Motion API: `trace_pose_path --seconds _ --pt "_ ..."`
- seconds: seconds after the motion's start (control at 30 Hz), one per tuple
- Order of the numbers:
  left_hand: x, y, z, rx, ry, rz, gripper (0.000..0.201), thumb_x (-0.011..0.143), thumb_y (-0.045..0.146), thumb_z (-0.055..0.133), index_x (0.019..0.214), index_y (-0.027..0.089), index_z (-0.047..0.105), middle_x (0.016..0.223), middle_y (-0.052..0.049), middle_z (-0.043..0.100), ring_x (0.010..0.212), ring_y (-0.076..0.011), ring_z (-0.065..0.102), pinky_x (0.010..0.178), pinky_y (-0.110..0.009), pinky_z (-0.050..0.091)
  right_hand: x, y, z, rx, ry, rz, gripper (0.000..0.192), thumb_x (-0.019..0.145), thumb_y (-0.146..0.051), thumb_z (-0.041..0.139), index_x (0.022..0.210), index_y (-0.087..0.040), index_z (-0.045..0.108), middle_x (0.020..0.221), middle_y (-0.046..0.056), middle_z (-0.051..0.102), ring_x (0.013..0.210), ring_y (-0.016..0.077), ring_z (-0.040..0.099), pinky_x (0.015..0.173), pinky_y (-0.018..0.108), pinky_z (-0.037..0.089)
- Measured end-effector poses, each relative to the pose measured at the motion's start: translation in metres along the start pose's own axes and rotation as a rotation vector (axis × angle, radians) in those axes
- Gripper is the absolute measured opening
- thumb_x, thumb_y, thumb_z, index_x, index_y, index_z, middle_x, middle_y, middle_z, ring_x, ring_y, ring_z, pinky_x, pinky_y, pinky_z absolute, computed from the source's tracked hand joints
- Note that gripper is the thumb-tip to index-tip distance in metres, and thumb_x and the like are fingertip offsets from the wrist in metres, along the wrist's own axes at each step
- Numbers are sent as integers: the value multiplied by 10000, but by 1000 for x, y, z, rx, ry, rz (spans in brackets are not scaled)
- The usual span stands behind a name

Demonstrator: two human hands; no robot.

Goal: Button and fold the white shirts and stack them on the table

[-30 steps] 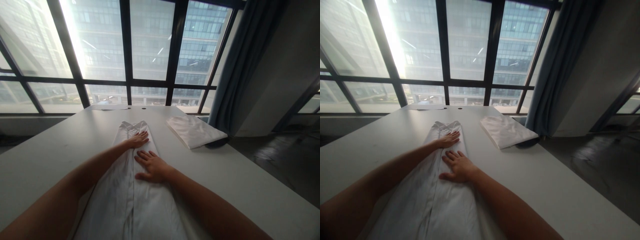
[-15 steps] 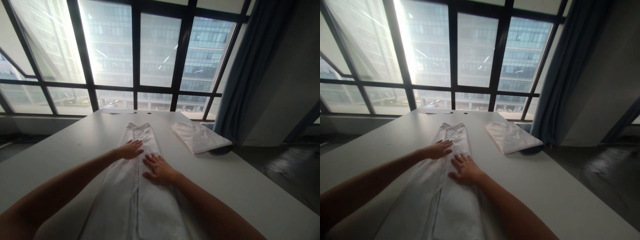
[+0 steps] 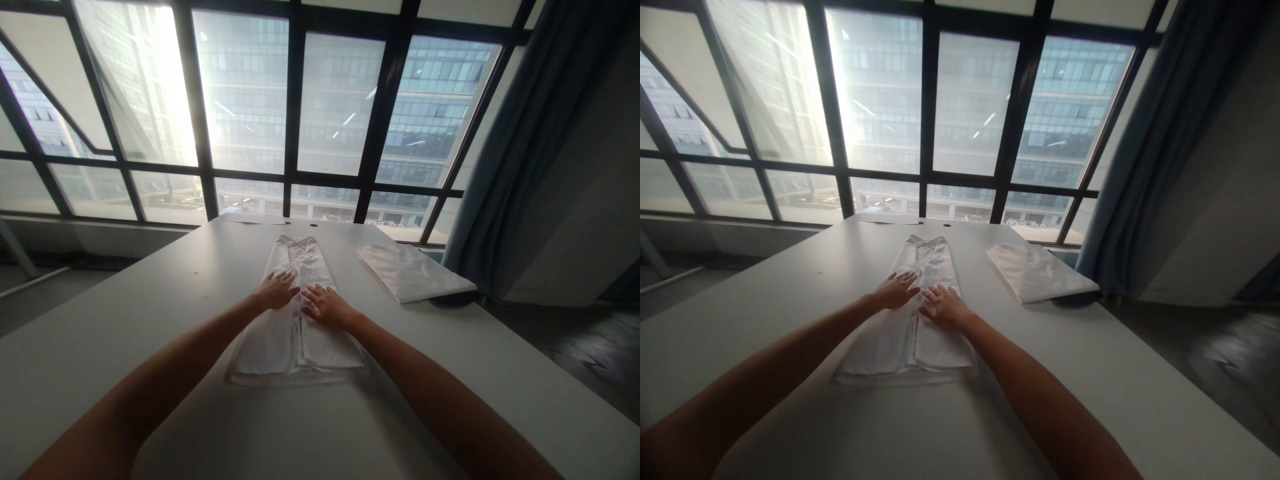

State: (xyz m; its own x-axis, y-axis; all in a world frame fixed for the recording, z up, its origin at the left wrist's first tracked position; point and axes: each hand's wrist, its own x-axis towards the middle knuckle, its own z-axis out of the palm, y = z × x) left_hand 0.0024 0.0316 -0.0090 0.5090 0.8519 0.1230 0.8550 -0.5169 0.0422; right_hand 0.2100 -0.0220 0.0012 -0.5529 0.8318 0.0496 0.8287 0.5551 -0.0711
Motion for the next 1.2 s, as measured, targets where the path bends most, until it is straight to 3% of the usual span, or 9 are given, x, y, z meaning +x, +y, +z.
trace_pose_path --seconds 0.17,0.33,0.53,0.8,0.9,1.0,1.07,1.13,1.2 --pt "-32 22 16 -59 -70 19 657 1008 552 218 1539 171 282 1614 -144 217 1503 -249 149 1185 -484 162 -17 -17 13 101 -43 -9 736 981 -611 274 1558 -154 278 1618 111 202 1495 306 148 1196 490 147" --pt "-57 30 6 -93 -50 -15 673 1013 552 171 1555 158 243 1617 -142 199 1502 -238 161 1189 -460 159 -31 -15 7 64 -3 13 712 989 -601 248 1548 -163 307 1611 119 229 1495 296 151 1193 502 116" --pt "-97 38 2 -104 -38 31 692 994 614 172 1543 208 287 1608 -118 240 1496 -238 185 1187 -472 168 -58 -13 0 140 -51 17 739 972 -644 256 1554 -191 294 1620 104 199 1499 290 138 1194 499 108" --pt "-88 28 4 -113 -46 53 616 1005 569 238 1527 251 316 1609 -102 248 1494 -238 195 1178 -513 168 -56 -21 8 117 -14 13 804 930 -694 357 1549 -184 306 1613 125 219 1488 308 180 1192 504 136" --pt "-86 26 -3 -85 42 10 558 1009 518 286 1480 243 404 1577 -99 340 1461 -249 282 1169 -499 208 -49 -20 8 73 85 32 734 935 -628 433 1509 -173 391 1579 145 314 1462 314 251 1181 509 173" --pt "-99 29 -23 -105 115 53 560 949 588 415 1326 211 584 1396 -125 559 1284 -279 501 1043 -411 400 -54 -21 -1 45 224 -30 616 903 -548 561 1394 -177 547 1469 162 477 1373 316 397 1146 497 262" --pt "-112 32 -40 -152 21 142 564 829 650 580 1166 209 679 1182 -111 666 1056 -273 617 847 -346 488 -62 -23 -10 97 240 -139 552 859 -544 634 1273 -179 646 1327 162 586 1227 295 533 1067 447 379" --pt "-123 34 -52 -184 -103 210 507 719 615 711 1022 208 715 980 -71 697 854 -234 637 689 -293 470 -71 -26 -17 165 185 -241 548 779 -570 720 1165 -182 700 1182 139 641 1049 257 614 937 378 472" --pt "-128 34 -57 -223 -168 249 369 705 501 749 912 197 715 836 -35 688 726 -188 610 612 -255 421 -76 -31 -22 195 120 -273 535 710 -553 787 1092 -185 724 1080 110 655 901 215 632 807 318 499"
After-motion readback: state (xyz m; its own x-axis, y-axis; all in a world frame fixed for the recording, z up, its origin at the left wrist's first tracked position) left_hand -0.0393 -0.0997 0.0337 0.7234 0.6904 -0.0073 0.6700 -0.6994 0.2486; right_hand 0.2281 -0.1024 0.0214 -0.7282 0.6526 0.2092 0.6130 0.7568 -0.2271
